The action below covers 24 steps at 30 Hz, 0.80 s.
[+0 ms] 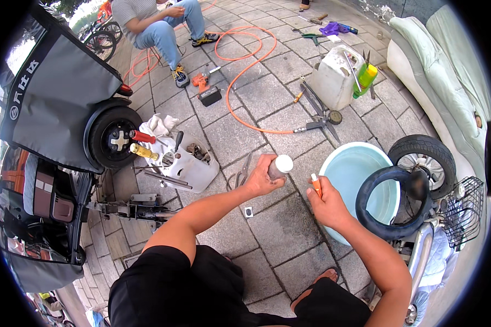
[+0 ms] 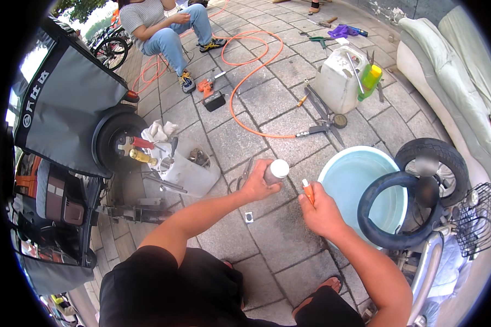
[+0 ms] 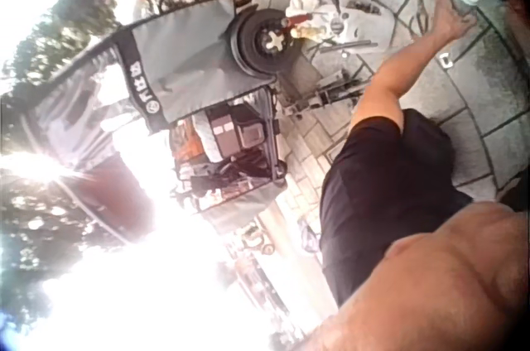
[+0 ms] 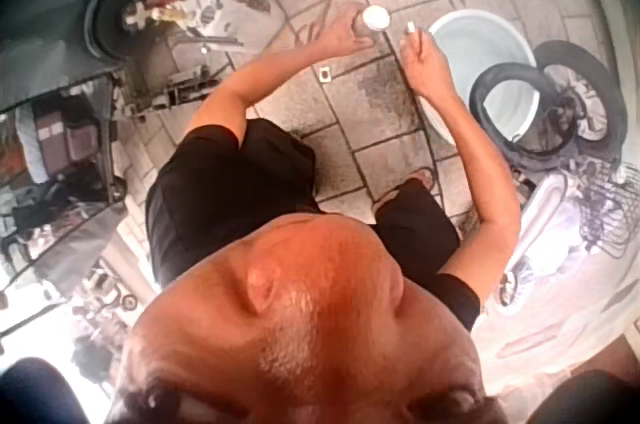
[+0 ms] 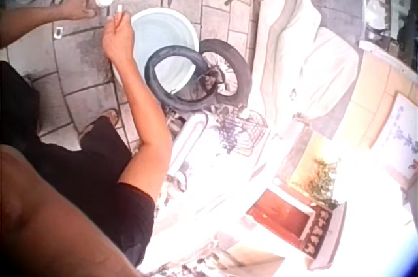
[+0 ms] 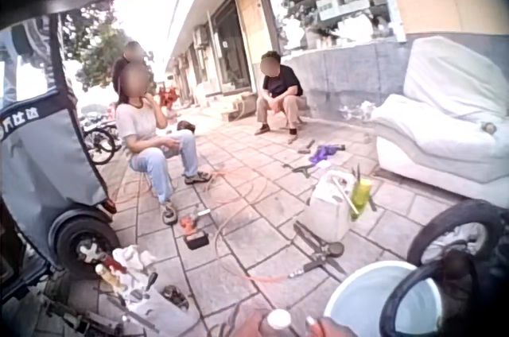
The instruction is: The person cuts a patch, applies glue to a scooter tire, and places the patch over the puncture. They then press the patch firmly to secure it.
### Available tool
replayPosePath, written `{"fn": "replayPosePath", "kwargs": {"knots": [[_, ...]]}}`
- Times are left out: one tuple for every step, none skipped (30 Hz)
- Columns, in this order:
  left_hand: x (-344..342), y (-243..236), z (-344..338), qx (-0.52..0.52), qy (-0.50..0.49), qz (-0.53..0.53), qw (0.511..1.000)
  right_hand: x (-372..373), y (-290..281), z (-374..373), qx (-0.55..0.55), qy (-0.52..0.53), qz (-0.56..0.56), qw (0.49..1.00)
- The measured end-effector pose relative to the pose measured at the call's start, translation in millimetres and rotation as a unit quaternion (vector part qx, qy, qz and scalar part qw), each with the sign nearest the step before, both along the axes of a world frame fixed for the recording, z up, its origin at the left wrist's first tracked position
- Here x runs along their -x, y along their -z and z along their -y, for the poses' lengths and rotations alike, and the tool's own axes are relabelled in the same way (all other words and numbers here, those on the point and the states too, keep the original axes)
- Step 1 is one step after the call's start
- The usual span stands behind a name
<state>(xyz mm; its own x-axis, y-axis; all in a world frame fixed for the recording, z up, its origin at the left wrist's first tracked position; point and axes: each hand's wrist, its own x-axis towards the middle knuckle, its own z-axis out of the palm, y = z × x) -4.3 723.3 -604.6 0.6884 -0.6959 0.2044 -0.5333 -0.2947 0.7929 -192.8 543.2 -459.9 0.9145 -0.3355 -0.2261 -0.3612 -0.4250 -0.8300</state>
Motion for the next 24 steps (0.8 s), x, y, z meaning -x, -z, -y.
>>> {"fn": "replayPosePath", "kwargs": {"knots": [[9, -7, -3, 0.008, 0.022, -0.005, 1.0, -14, 1, 1, 0.007, 0.002, 0.004, 1.0], [18, -16, -5, 0.005, 0.032, -0.014, 0.999, -24, 0, 1, 0.014, 0.003, 0.008, 1.0], [27, -27, -7, 0.001, 0.041, -0.024, 0.999, -31, -2, -2, 0.025, -0.003, -0.003, 1.0], [36, -35, -7, -0.001, 0.052, -0.037, 0.998, -35, -3, -6, 0.038, -0.008, -0.018, 0.999], [43, -43, -7, -0.008, 0.051, -0.039, 0.998, -36, -5, -10, 0.05, -0.013, -0.033, 0.998], [46, -50, -6, -0.008, 0.043, -0.035, 0.998, -37, -7, -13, 0.075, -0.005, -0.03, 0.997], [47, -56, -8, -0.013, 0.032, -0.03, 0.999, -37, -8, -17, 0.095, -0.001, -0.025, 0.995], [49, -63, -10, -0.018, 0.022, -0.025, 0.999, -36, -8, -20, 0.115, 0.004, -0.02, 0.993], [51, -69, -12, -0.033, 0.011, -0.017, 0.999, -35, -6, -21, 0.106, 0.005, -0.024, 0.994], [51, -76, -14, -0.048, 0.003, -0.007, 0.999, -35, -5, -20, 0.098, 0.01, -0.027, 0.995], [52, -80, -14, -0.062, -0.004, 0.003, 0.998, -34, -5, -19, 0.09, 0.015, -0.029, 0.995], [54, -82, -14, -0.064, 0.001, 0.015, 0.998, -33, -9, -18, 0.085, 0.013, -0.045, 0.995], [56, -82, -16, -0.068, 0.003, 0.026, 0.997, -33, -15, -19, 0.079, 0.008, -0.062, 0.995], [57, -83, -17, -0.072, 0.005, 0.037, 0.997, -32, -18, -19, 0.072, 0.004, -0.079, 0.994], [59, -85, -17, -0.074, 0.005, 0.057, 0.996, -33, -17, -19, 0.069, 0.016, -0.076, 0.995], [61, -85, -15, -0.074, 0.006, 0.077, 0.994, -32, -15, -19, 0.067, 0.029, -0.073, 0.995], [63, -86, -14, -0.074, 0.006, 0.096, 0.993, -32, -13, -18, 0.065, 0.042, -0.071, 0.994], [63, -87, -14, -0.067, 0.022, 0.093, 0.993, -30, -12, -17, 0.058, 0.044, -0.067, 0.995], [59, -87, -12, -0.06, 0.037, 0.092, 0.993, -29, -12, -15, 0.051, 0.046, -0.062, 0.996], [56, -87, -12, -0.053, 0.053, 0.09, 0.993, -29, -11, -14, 0.043, 0.049, -0.057, 0.996], [54, -86, -12, -0.047, 0.075, 0.07, 0.994, -27, -13, -14, 0.048, 0.03, -0.051, 0.997], [51, -84, -14, -0.041, 0.097, 0.049, 0.993, -24, -17, -14, 0.052, 0.012, -0.047, 0.997], [48, -83, -17, -0.035, 0.12, 0.028, 0.992, -21, -21, -14, 0.056, -0.006, -0.042, 0.998], [46, -81, -19, -0.02, 0.15, 0.02, 0.988, -18, -26, -12, 0.05, -0.042, -0.037, 0.997]]}}
